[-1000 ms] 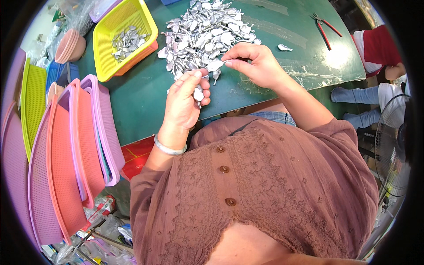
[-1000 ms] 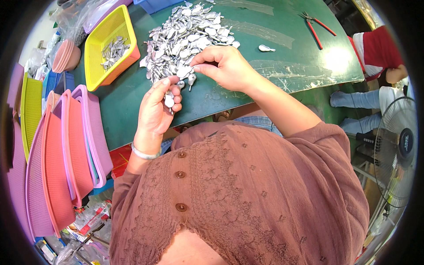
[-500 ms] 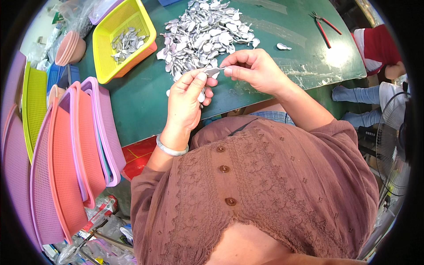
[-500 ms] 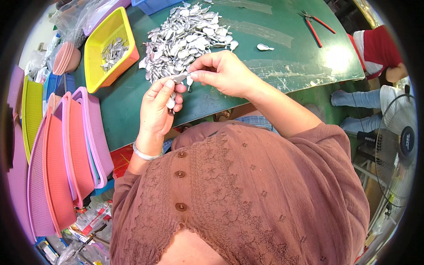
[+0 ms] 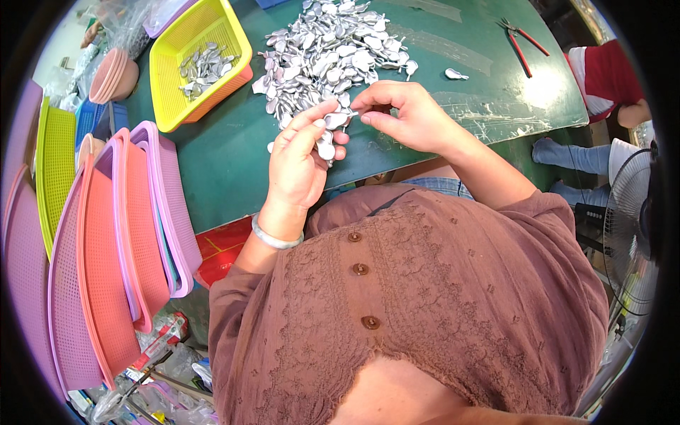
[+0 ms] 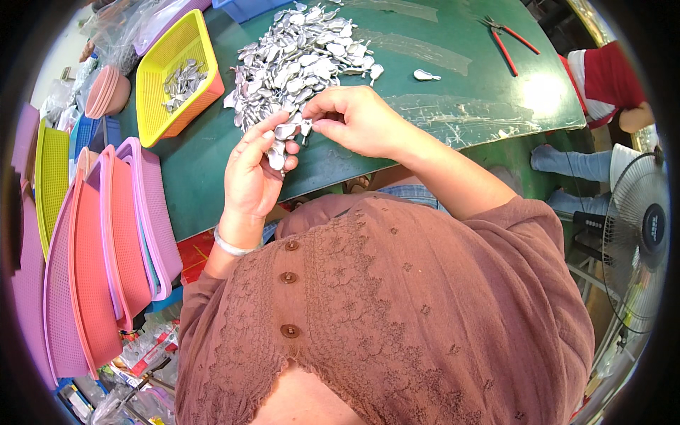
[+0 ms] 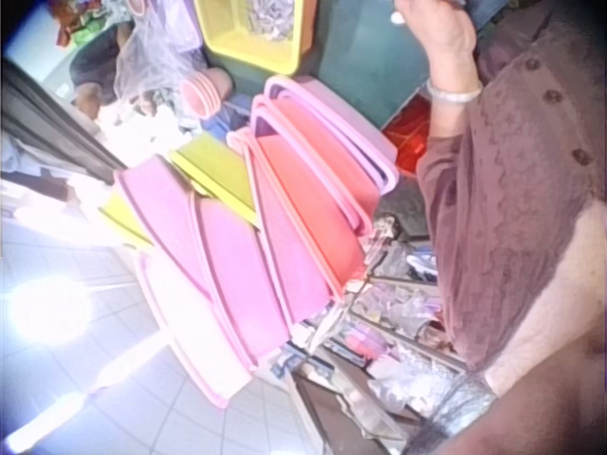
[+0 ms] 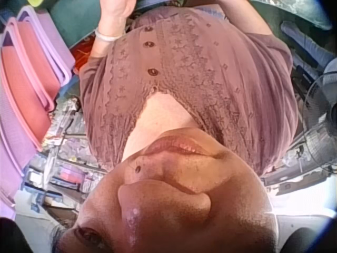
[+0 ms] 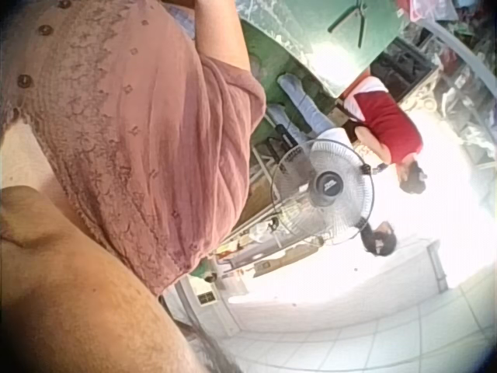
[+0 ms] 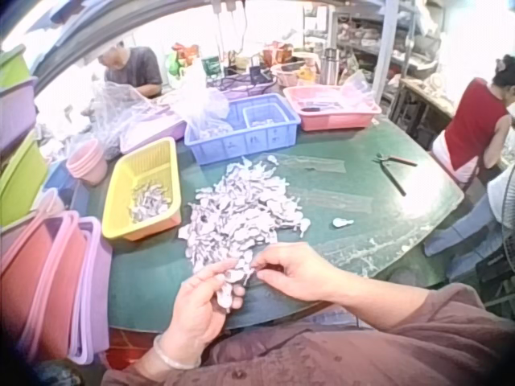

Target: The person picks up small white plastic parts from a pile, inserts metal pins into them by hand, and uses pliers to trim the metal wire.

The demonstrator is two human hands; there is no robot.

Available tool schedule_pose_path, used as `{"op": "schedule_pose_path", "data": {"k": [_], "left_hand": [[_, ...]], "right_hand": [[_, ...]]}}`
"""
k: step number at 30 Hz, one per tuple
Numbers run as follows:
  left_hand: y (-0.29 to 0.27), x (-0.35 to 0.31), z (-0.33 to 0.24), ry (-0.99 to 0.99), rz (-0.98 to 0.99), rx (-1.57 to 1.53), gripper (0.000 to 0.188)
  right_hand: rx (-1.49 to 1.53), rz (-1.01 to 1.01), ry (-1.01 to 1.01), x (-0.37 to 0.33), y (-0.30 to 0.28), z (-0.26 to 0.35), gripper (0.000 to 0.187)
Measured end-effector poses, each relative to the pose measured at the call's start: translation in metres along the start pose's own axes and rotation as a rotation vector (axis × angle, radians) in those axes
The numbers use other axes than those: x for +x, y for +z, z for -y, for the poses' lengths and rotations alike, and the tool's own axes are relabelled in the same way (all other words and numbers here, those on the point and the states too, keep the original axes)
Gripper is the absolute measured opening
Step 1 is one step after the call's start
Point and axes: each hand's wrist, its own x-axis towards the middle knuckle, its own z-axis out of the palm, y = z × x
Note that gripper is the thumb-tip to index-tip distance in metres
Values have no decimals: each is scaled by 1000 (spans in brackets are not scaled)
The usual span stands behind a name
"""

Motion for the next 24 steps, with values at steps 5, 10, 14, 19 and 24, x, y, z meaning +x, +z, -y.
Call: {"op": "schedule_pose_path", "data": {"k": [5,10,14,19,24], "left_hand": [[-15,3,-2,-91,-63,-137,19],[-13,1,-5,-63,-116,-79,13],[-15,-1,-5,-49,-130,-6,13],[-18,-2,-2,-47,-116,37,14],[-15,-3,-2,-65,-127,69,15]], "right_hand": [[-419,62,-109,9,5,-12,16],[-563,107,-123,14,10,-10,15],[-585,132,-119,14,8,-9,15],[-626,184,-133,14,5,-2,17],[-660,216,-190,17,5,-6,14]]}}
